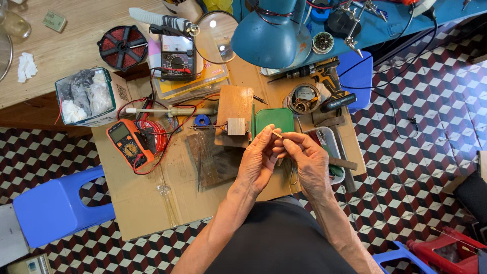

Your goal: The person uses a hammer to tap a small metallic component on a wooden block, then uses pliers to adjust wires and a utility knife to trim a wire. The person repeatedly taps the component and inspects it throughout the clip.

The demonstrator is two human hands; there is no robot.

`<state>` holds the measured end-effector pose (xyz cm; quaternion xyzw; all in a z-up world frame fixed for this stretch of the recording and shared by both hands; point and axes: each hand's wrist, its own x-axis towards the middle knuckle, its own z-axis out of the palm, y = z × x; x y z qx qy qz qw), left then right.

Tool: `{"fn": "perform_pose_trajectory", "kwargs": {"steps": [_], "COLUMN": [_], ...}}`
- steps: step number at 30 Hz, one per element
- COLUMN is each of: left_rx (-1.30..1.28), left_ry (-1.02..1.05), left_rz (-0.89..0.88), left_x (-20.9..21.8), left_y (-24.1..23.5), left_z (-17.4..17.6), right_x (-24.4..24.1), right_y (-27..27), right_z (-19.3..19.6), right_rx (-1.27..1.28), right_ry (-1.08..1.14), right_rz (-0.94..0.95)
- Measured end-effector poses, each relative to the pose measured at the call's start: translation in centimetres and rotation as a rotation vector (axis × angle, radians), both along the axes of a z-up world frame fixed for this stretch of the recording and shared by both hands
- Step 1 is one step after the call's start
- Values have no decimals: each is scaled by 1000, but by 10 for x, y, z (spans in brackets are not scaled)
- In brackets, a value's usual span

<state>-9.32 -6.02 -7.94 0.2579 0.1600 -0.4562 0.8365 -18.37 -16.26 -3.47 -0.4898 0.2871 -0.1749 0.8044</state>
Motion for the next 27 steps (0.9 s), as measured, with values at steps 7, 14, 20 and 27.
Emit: {"fn": "perform_pose_trajectory", "kwargs": {"steps": [7, 14, 20, 27], "left_rx": [-38, -38, -59, 73], "left_ry": [167, 150, 14, -157], "left_rz": [-30, -45, 1, -27], "left_x": [-3, -2, -3, -2], "left_y": [3, 6, 9, 13], "left_z": [-4, 2, 6, 18], "right_x": [-4, -3, -1, 0], "right_y": [7, 10, 11, 10], "right_z": [-2, -2, -2, -10], "right_rx": [-70, -67, -17, 119], "right_ry": [38, 48, 17, 16], "right_rz": [-43, -75, -58, -101]}}
